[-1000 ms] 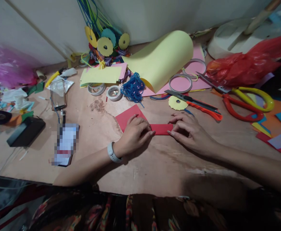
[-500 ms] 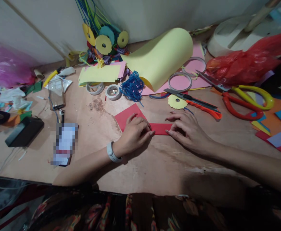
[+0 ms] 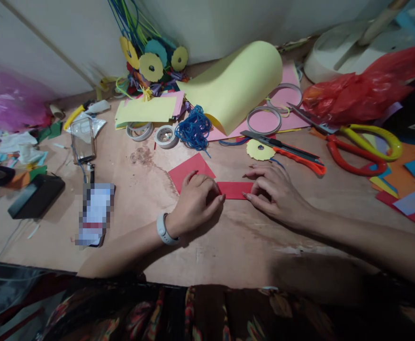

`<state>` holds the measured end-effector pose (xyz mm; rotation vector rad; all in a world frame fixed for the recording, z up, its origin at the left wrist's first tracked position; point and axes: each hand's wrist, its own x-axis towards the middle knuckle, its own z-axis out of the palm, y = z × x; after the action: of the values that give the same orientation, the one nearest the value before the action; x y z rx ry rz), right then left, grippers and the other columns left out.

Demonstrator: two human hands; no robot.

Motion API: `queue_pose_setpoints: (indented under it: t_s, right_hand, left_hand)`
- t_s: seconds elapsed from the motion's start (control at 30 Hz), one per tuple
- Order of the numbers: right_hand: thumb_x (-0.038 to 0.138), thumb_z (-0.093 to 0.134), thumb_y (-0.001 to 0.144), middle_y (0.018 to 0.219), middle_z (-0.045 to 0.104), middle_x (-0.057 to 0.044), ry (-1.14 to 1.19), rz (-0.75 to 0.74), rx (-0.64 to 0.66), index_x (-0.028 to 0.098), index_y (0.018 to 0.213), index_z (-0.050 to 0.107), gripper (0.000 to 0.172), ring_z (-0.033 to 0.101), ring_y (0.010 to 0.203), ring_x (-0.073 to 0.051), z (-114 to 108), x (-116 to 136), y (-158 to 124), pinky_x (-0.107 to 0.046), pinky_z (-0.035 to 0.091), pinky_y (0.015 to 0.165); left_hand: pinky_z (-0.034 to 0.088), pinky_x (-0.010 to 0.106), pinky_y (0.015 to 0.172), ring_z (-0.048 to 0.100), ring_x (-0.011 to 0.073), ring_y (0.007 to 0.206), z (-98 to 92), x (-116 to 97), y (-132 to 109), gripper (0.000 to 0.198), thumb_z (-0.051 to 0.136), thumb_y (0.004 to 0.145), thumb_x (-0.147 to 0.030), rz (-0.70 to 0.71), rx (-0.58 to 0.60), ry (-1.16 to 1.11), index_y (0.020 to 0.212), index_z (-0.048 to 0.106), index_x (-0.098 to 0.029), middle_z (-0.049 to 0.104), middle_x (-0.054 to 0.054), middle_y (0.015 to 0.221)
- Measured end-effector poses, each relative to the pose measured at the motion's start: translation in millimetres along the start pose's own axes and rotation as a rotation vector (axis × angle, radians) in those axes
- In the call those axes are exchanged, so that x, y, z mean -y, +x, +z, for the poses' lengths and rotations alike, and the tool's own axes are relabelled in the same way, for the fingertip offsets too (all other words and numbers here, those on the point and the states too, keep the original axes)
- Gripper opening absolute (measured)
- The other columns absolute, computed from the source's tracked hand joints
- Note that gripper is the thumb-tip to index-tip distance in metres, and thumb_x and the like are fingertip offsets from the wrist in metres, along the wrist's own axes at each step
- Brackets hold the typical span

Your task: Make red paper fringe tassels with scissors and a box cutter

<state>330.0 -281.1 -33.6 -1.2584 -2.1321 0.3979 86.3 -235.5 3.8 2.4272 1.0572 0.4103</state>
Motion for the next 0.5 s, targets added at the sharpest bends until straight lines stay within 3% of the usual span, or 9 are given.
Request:
queue_pose_setpoints:
  t_s: [0.1, 0.2, 0.3, 0.37, 0.5]
  right_hand:
    - [0.021, 0.059, 0.09, 0.115, 0.06, -0.011, 0.009, 0.005, 0.0, 0.02, 0.083, 0.053, 0.01, 0.05, 0.122, -0.031, 0, 0, 0, -0.059, 0.037, 0.104]
    - [0.021, 0.059, 0.089, 0.114, 0.06, -0.011, 0.005, 0.0, 0.001, 0.02, 0.083, 0.053, 0.009, 0.051, 0.12, -0.031, 0, 0, 1, -0.059, 0.037, 0.104]
    - [0.02, 0.059, 0.09, 0.115, 0.06, -0.012, -0.003, -0.009, 0.0, 0.02, 0.083, 0.053, 0.009, 0.051, 0.12, -0.031, 0, 0, 0, -0.059, 0.037, 0.103]
    - [0.02, 0.058, 0.09, 0.115, 0.06, -0.012, -0.002, -0.003, 0.004, 0.019, 0.083, 0.053, 0.009, 0.05, 0.121, -0.031, 0, 1, 0, -0.059, 0.036, 0.104]
    - [0.02, 0.059, 0.089, 0.115, 0.061, -0.012, 0.006, 0.002, 0.005, 0.02, 0.083, 0.054, 0.008, 0.05, 0.121, -0.031, -1, 1, 1, -0.059, 0.035, 0.105]
  left_hand:
    - [0.031, 0.052, 0.115, 0.063, 0.0214, 0.107, 3.1, -2, -6, 0.021, 0.052, 0.094, -0.024, 0.114, -0.049, 0.115, 0.114, 0.059, -0.02, 0.069, 0.008, 0.114]
    - [0.025, 0.049, 0.12, 0.051, 0.0229, 0.133, 8.9, -7, -14, 0.039, 0.044, 0.099, -0.021, 0.299, 0.009, 0.217, 0.137, 0.048, -0.018, 0.056, 0.012, 0.142]
    - [0.018, 0.052, 0.123, 0.032, 0.0294, 0.147, 15.0, -13, -20, 0.065, 0.044, 0.098, -0.051, 0.329, 0.107, 0.273, 0.147, 0.035, -0.009, 0.039, 0.02, 0.154]
    - [0.016, 0.055, 0.123, 0.028, 0.0326, 0.149, 18.0, -15, -23, 0.087, 0.041, 0.092, -0.069, 0.309, 0.155, 0.281, 0.15, 0.029, -0.005, 0.034, 0.024, 0.156]
    - [0.01, 0.056, 0.123, 0.024, 0.0349, 0.15, 20.8, -14, -25, 0.096, 0.035, 0.089, -0.076, 0.301, 0.195, 0.307, 0.151, 0.027, -0.004, 0.029, 0.025, 0.158]
